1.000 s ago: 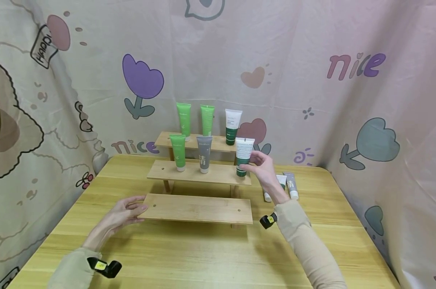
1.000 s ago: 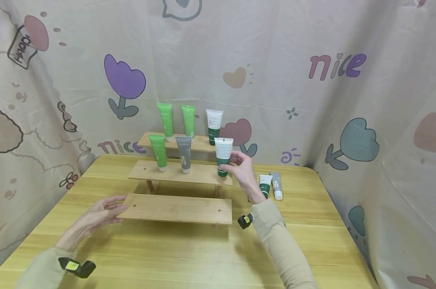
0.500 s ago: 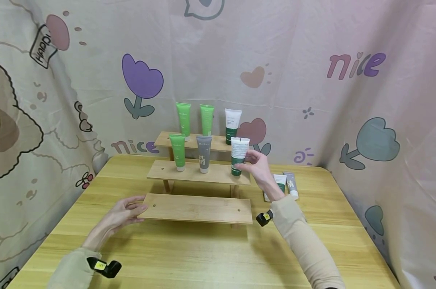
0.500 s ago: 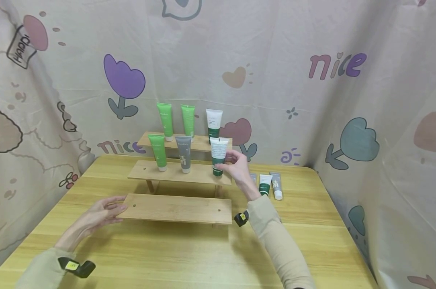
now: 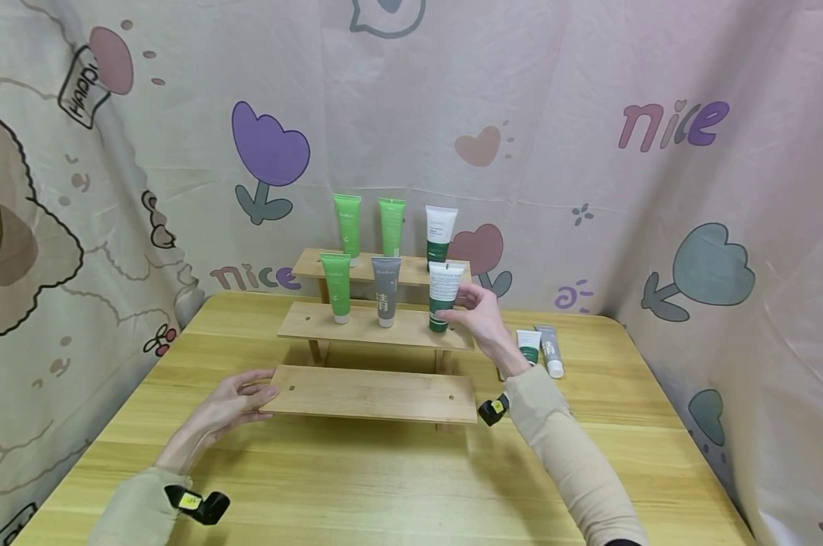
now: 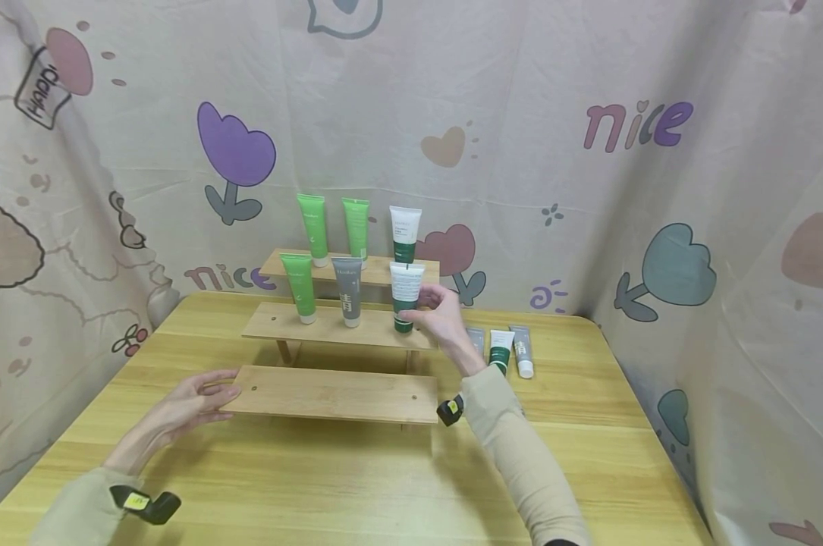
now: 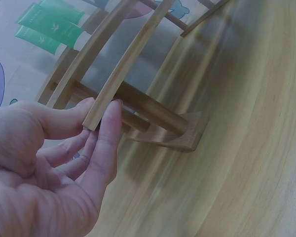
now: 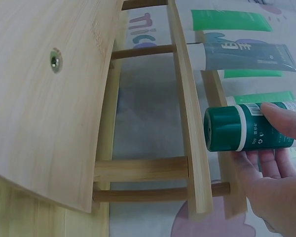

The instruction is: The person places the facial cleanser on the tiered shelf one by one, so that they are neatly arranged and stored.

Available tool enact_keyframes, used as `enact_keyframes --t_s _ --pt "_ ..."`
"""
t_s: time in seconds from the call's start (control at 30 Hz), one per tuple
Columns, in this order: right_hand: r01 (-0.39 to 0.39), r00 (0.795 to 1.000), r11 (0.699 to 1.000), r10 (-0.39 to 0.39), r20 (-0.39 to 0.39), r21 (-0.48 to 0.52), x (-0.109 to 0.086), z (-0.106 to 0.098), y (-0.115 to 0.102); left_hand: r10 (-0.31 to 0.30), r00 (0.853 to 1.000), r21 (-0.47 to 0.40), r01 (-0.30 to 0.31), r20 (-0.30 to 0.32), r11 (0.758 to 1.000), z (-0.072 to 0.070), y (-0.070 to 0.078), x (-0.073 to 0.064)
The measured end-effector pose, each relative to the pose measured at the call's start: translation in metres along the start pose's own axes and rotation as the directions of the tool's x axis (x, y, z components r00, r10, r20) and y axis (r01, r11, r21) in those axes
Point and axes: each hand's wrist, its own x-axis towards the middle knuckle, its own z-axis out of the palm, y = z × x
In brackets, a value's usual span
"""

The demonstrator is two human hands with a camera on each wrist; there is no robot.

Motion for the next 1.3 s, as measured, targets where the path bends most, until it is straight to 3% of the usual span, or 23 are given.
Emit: enact_keyframes --t_s 0.8,1.3 --pt "-0.015 1.0 0.999 0.016 0.011 -0.049 0.0034 0.0055 0.0037 -0.01 1.0 0.004 0.01 -0.004 1.0 0.0003 0.0005 0.0" --pt "-0.036 0.999 0.999 0.036 0.014 -0.025 0.0049 0.005 0.007 -0.016 1.0 0.002 0.016 -0.001 1.0 0.0002 0.001 -0.0002"
